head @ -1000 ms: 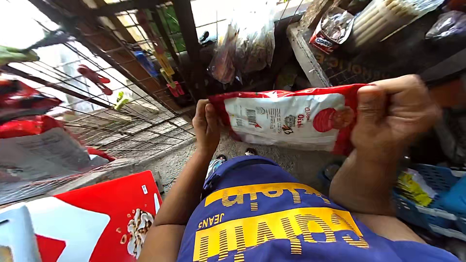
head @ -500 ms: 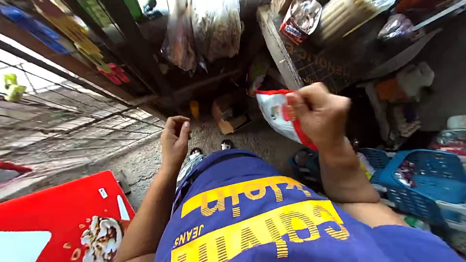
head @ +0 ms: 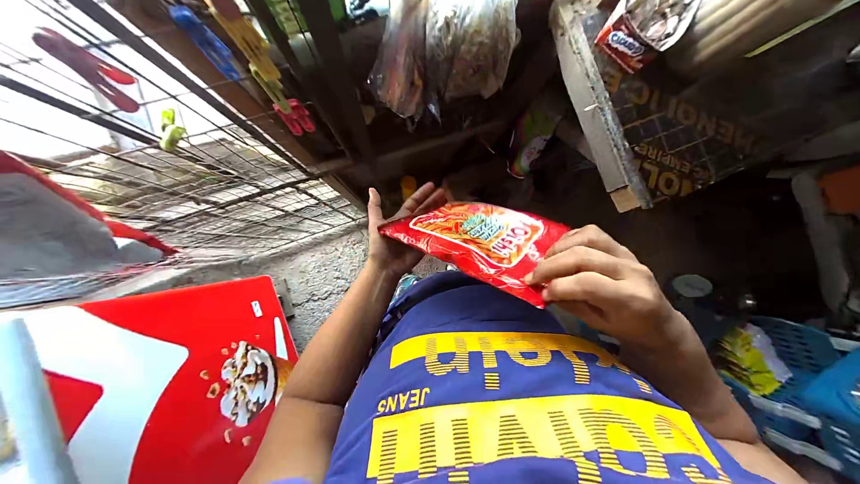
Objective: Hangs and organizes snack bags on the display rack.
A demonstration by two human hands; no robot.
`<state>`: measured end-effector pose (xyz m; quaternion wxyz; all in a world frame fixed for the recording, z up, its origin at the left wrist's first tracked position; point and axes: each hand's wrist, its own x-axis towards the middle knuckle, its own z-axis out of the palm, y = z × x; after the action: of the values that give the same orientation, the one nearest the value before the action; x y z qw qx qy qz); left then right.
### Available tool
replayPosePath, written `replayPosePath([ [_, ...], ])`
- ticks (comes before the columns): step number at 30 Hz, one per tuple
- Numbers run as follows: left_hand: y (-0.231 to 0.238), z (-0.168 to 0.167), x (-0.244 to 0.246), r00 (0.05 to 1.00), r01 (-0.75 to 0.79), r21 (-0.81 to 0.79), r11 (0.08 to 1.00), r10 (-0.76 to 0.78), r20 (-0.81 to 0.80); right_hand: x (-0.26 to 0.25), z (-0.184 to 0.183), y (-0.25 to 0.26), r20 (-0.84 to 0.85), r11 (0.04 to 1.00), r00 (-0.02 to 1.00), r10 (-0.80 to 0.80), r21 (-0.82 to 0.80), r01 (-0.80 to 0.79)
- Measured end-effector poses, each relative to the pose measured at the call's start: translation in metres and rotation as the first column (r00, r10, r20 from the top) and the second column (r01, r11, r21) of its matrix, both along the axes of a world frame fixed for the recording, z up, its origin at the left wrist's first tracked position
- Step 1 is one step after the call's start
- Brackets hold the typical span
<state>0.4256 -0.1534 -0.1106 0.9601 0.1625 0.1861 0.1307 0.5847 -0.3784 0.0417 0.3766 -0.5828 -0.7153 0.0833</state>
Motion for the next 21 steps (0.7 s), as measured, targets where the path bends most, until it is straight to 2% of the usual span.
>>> replayPosePath([
  [3, 0.008, 0.002, 0.000, 0.974, -0.151, -0.043, 0.988, 0.156, 0.162, 0.002, -0.013, -0.009, -0.028, 0.998, 0.997, -0.069, -0.014, 0.068],
  [5, 0.014, 0.010, -0.004, 0.978, -0.163, -0.009, 0.987, 0.163, 0.132, 0.005, -0.023, -0.013, 0.024, 0.988, 0.988, -0.152, -0.017, 0.153],
  [7, 0.022, 0.020, -0.012, 0.994, -0.096, 0.158, 0.983, 0.086, 0.069, 0.010, -0.037, -0.018, 0.059, 0.972, 0.971, -0.233, -0.021, 0.234],
  [9, 0.025, 0.035, -0.017, 0.997, -0.054, 0.323, 0.945, 0.067, -0.029, 0.015, -0.057, -0.025, -0.099, 0.944, 0.939, -0.330, -0.046, 0.327],
  [10, 0.023, 0.043, -0.019, 0.993, -0.067, 0.381, 0.922, 0.098, -0.063, 0.015, -0.068, -0.029, -0.287, 0.923, 0.878, -0.384, -0.090, 0.374],
  [11, 0.021, 0.051, -0.019, 0.986, -0.098, 0.424, 0.901, 0.146, -0.082, 0.015, -0.079, -0.030, -0.530, 0.897, 0.733, -0.427, -0.144, 0.419],
  [12, 0.017, 0.060, -0.018, 0.977, -0.140, 0.462, 0.876, 0.197, -0.079, 0.013, -0.085, -0.027, -0.753, 0.872, 0.497, -0.432, -0.208, 0.443],
  [13, 0.011, 0.070, -0.017, 0.968, -0.174, 0.505, 0.845, 0.241, -0.069, 0.013, -0.086, -0.022, -0.888, 0.864, 0.224, -0.402, -0.287, 0.413],
  [14, 0.004, 0.080, -0.015, 0.961, -0.194, 0.564, 0.803, 0.272, -0.057, 0.013, -0.086, -0.017, -0.930, 0.871, -0.015, -0.367, -0.350, 0.344],
  [15, -0.003, 0.089, -0.013, 0.954, -0.202, 0.641, 0.741, 0.296, -0.041, 0.014, -0.089, -0.012, -0.919, 0.880, -0.157, -0.363, -0.393, 0.268],
  [16, -0.009, 0.098, -0.011, 0.948, -0.196, 0.746, 0.636, 0.318, -0.022, 0.015, -0.094, -0.006, -0.907, 0.886, -0.208, -0.367, -0.408, 0.218],
  [17, -0.013, 0.104, -0.011, 0.939, -0.177, 0.865, 0.469, 0.345, 0.006, 0.015, -0.100, -0.001, -0.910, 0.894, -0.199, -0.363, -0.401, 0.200],
  [18, -0.017, 0.110, -0.012, 0.930, -0.145, 0.958, 0.248, 0.365, 0.046, 0.015, -0.107, 0.004, -0.922, 0.902, -0.149, -0.358, -0.382, 0.199],
  [19, -0.020, 0.115, -0.013, 0.924, -0.103, 0.995, 0.019, 0.371, 0.089, 0.015, -0.113, 0.007, -0.931, 0.909, -0.079, -0.357, -0.366, 0.200],
  [20, -0.022, 0.119, -0.015, 0.920, -0.061, 0.984, -0.168, 0.372, 0.121, 0.016, -0.118, 0.010, -0.936, 0.918, -0.016, -0.351, -0.347, 0.190],
  [21, -0.024, 0.122, -0.016, 0.911, -0.020, 0.950, -0.312, 0.385, 0.146, 0.017, -0.121, 0.013, -0.938, 0.924, 0.014, -0.345, -0.337, 0.179],
])
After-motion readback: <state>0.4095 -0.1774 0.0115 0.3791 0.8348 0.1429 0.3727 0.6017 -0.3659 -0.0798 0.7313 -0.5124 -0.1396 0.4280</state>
